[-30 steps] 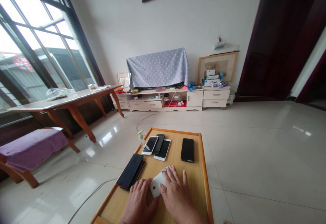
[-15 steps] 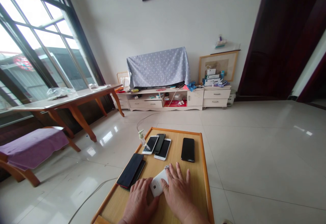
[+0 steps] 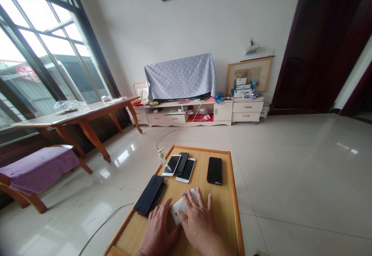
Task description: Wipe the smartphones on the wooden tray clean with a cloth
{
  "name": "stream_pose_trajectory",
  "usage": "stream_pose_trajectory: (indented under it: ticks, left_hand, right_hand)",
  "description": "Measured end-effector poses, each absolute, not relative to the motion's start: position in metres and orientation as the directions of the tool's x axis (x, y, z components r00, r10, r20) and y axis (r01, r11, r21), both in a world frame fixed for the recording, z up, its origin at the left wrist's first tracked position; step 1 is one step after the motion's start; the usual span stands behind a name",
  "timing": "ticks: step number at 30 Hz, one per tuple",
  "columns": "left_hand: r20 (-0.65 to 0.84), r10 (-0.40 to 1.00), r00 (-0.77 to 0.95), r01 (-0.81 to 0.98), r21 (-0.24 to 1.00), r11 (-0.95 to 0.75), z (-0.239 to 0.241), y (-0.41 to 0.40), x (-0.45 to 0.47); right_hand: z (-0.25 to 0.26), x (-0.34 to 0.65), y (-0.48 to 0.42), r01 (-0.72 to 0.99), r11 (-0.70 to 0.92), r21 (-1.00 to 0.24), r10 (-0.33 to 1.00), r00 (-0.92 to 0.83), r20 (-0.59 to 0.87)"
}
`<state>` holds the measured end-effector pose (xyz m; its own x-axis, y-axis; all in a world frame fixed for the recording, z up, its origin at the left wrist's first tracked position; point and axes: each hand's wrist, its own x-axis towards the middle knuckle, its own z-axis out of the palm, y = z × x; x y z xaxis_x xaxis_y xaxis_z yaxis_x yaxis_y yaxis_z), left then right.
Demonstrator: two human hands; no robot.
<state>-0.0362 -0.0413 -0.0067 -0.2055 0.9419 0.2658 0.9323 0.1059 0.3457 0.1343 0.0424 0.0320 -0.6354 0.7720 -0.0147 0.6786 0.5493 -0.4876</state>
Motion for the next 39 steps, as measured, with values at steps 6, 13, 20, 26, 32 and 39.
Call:
stream_pose_trajectory:
  ticks: [6, 13, 20, 26, 32, 39]
  left_hand:
    - [0.212, 0.959, -0.187, 0.93, 0.352, 0.104, -0.007, -0.041, -0.04]
    - [0.334, 0.925, -0.181, 0.935, 0.35, 0.056, -0.012, -0.042, -0.038]
    - [0.272, 0.942, -0.194, 0.92, 0.383, 0.079, -0.009, -0.041, -0.039]
    - [0.315, 0.93, -0.189, 0.923, 0.381, 0.058, -0.009, -0.041, -0.038]
    - [0.274, 0.941, -0.199, 0.911, 0.406, 0.074, -0.003, -0.041, -0.035]
    - [0.181, 0.955, -0.233, 0.884, 0.449, 0.13, 0.013, -0.041, -0.029]
  right_hand:
    - [0.028, 0.13, 0.026, 0.514, 0.648, -0.561, 0.616, -0.788, -0.011]
    - [0.022, 0.134, 0.052, 0.769, 0.495, -0.405, 0.843, -0.537, 0.011]
    - [0.026, 0.131, 0.031, 0.587, 0.635, -0.503, 0.678, -0.735, -0.002]
    - [0.024, 0.133, 0.048, 0.739, 0.519, -0.429, 0.815, -0.579, -0.011]
    - [0.02, 0.135, 0.052, 0.778, 0.487, -0.398, 0.84, -0.542, -0.032]
    - [0.024, 0.132, 0.029, 0.643, 0.6, -0.476, 0.726, -0.688, -0.014]
